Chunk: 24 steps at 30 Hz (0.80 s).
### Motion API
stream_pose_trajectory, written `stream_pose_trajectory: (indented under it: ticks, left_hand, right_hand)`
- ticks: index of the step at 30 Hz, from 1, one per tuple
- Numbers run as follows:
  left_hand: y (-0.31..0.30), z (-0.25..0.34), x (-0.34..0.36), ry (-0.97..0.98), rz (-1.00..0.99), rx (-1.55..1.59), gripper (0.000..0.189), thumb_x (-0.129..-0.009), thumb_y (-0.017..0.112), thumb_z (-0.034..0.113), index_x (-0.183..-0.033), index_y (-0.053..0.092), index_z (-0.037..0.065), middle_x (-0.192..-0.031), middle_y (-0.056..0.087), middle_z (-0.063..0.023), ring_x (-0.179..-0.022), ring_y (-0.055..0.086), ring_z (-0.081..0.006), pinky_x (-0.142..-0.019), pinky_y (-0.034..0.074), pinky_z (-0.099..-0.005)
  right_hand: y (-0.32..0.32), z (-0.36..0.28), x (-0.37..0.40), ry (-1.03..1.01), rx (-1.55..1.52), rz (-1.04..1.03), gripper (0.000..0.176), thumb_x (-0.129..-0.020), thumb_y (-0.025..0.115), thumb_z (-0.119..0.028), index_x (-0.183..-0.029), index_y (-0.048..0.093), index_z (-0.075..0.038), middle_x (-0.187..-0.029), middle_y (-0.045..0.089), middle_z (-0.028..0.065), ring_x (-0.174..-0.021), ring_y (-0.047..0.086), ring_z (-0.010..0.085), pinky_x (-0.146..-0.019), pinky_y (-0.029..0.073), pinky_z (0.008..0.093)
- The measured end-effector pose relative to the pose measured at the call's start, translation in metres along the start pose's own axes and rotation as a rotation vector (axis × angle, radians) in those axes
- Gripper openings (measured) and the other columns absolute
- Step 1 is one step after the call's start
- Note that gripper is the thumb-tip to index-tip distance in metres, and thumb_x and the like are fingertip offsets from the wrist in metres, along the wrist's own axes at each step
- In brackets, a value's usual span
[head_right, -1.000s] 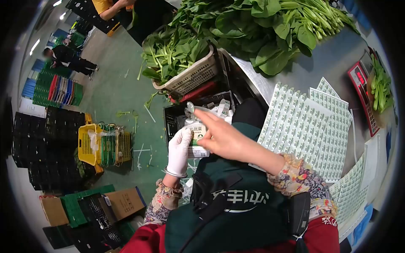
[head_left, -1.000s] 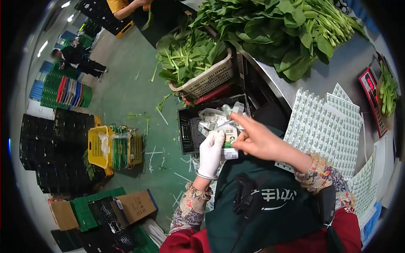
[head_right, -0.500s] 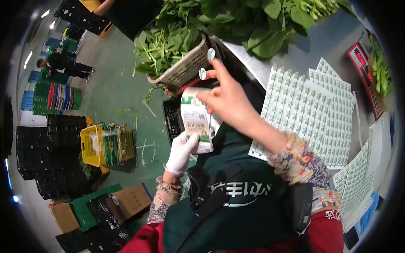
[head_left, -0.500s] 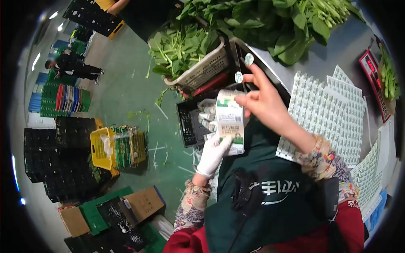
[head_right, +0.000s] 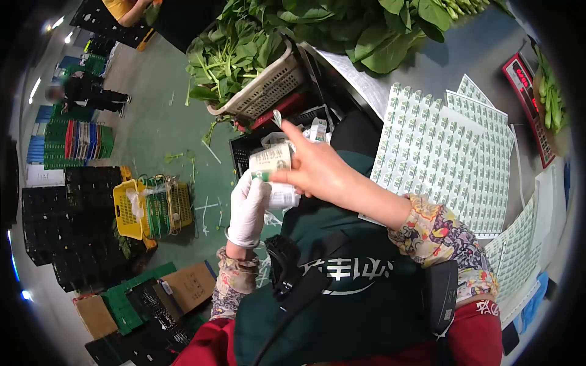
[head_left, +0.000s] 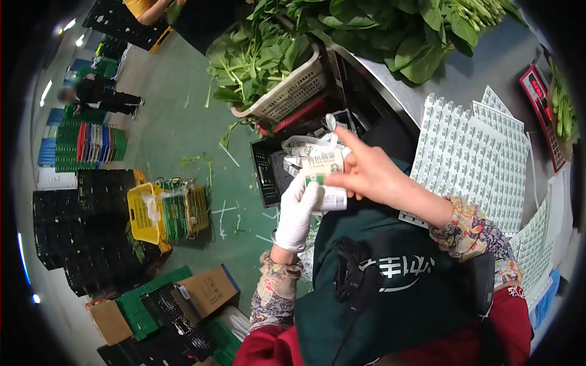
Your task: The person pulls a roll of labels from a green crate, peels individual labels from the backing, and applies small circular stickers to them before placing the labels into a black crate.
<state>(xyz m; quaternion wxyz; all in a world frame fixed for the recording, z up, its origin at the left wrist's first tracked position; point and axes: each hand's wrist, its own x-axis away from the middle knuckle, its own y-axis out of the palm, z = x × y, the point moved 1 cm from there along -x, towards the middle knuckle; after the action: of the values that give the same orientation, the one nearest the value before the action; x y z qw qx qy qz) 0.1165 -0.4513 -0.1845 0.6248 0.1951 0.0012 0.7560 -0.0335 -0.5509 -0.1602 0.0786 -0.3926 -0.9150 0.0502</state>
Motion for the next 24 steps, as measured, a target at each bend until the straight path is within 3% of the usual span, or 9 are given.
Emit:
stream_pose_trajectory:
  ticks: [3, 7, 9, 11, 14, 17, 18, 23, 24]
  left_hand:
    - [0.007, -0.002, 0.004, -0.096, -0.116, 0.057, 0.034, -0.092, 0.054, 0.020, -0.119, 0.051, 0.000, -0.106, 0.060, -0.0051, -0.088, 0.060, -0.0099, -0.078, 0.050, -0.0263]
    - [0.005, -0.012, 0.004, -0.147, 0.028, 0.112, 0.027, -0.094, 0.050, 0.017, -0.112, 0.056, -0.002, -0.096, 0.063, -0.0042, -0.080, 0.061, -0.0093, -0.071, 0.053, -0.0262]
    - [0.003, -0.013, -0.001, -0.031, 0.184, 0.037, 0.028, -0.095, 0.048, 0.021, -0.108, 0.058, -0.002, -0.093, 0.064, -0.0045, -0.077, 0.061, -0.0084, -0.066, 0.051, -0.0234]
    - [0.001, -0.012, -0.004, -0.014, 0.224, 0.098, 0.028, -0.095, 0.048, 0.020, -0.107, 0.058, -0.003, -0.093, 0.063, -0.0047, -0.077, 0.060, -0.0084, -0.066, 0.050, -0.0228]
    - [0.002, -0.013, -0.005, 0.046, 0.244, -0.026, 0.029, -0.096, 0.048, 0.021, -0.107, 0.058, -0.004, -0.093, 0.063, -0.0042, -0.078, 0.057, -0.0066, -0.067, 0.048, -0.0213]
    - [0.008, -0.014, -0.003, 0.058, 0.187, 0.021, 0.030, -0.096, 0.048, 0.022, -0.107, 0.059, -0.004, -0.091, 0.063, -0.0037, -0.077, 0.056, -0.0058, -0.068, 0.047, -0.0207]
    - [0.010, -0.013, -0.002, 0.051, 0.176, 0.029, 0.030, -0.096, 0.047, 0.021, -0.107, 0.059, -0.004, -0.091, 0.063, -0.0037, -0.077, 0.056, -0.0059, -0.068, 0.047, -0.0207]
    - [0.010, -0.025, -0.001, 0.034, -0.012, 0.042, 0.037, -0.092, 0.054, 0.024, -0.116, 0.052, -0.004, -0.100, 0.063, -0.0100, -0.081, 0.063, -0.0149, -0.073, 0.052, -0.0269]
    - [0.012, -0.028, 0.001, -0.100, -0.072, 0.134, 0.039, -0.091, 0.055, 0.024, -0.119, 0.049, -0.004, -0.104, 0.062, -0.0107, -0.089, 0.063, -0.0172, -0.080, 0.051, -0.0306]
  right_hand:
    - [-0.012, -0.004, -0.007, 0.014, -0.364, 0.207, 0.048, -0.083, 0.064, -0.012, -0.125, 0.044, -0.001, -0.072, 0.057, 0.0026, -0.057, 0.054, 0.0060, -0.043, 0.041, 0.0202]
    - [-0.010, -0.001, -0.003, 0.055, -0.194, 0.290, 0.025, -0.083, 0.064, -0.016, -0.097, 0.060, 0.004, -0.083, 0.056, 0.0049, -0.063, 0.056, 0.0082, -0.046, 0.043, 0.0208]
    - [-0.001, 0.007, 0.002, -0.089, -0.027, 0.278, 0.022, -0.082, 0.066, -0.016, -0.090, 0.062, 0.003, -0.079, 0.058, 0.0040, -0.065, 0.056, 0.0078, -0.051, 0.044, 0.0220]
    - [0.008, 0.006, 0.009, 0.164, -0.227, 0.087, 0.018, -0.080, 0.067, -0.015, -0.087, 0.063, 0.001, -0.067, 0.060, 0.0009, -0.060, 0.053, 0.0042, -0.052, 0.042, 0.0210]
    - [0.017, 0.007, 0.011, 0.207, -0.263, 0.048, 0.019, -0.080, 0.067, -0.015, -0.083, 0.063, 0.003, -0.065, 0.060, 0.0029, -0.058, 0.055, 0.0063, -0.050, 0.042, 0.0241]
    - [0.016, 0.013, 0.010, 0.026, 0.025, 0.082, 0.020, -0.079, 0.067, -0.013, -0.086, 0.058, 0.004, -0.065, 0.060, 0.0086, -0.056, 0.057, 0.0122, -0.052, 0.044, 0.0283]
    - [0.014, 0.015, 0.011, -0.052, 0.169, 0.121, 0.030, -0.078, 0.067, -0.011, -0.097, 0.050, 0.003, -0.065, 0.059, 0.0126, -0.057, 0.058, 0.0173, -0.054, 0.045, 0.0309]
    - [-0.003, 0.004, -0.005, 0.002, -0.124, 0.254, 0.043, -0.079, 0.067, -0.011, -0.109, 0.038, 0.001, -0.069, 0.060, 0.0078, -0.059, 0.058, 0.0119, -0.050, 0.045, 0.0261]
    - [-0.010, 0.005, -0.011, -0.005, -0.184, 0.305, 0.042, -0.080, 0.066, -0.011, -0.110, 0.040, 0.001, -0.068, 0.060, 0.0065, -0.058, 0.057, 0.0102, -0.049, 0.044, 0.0240]
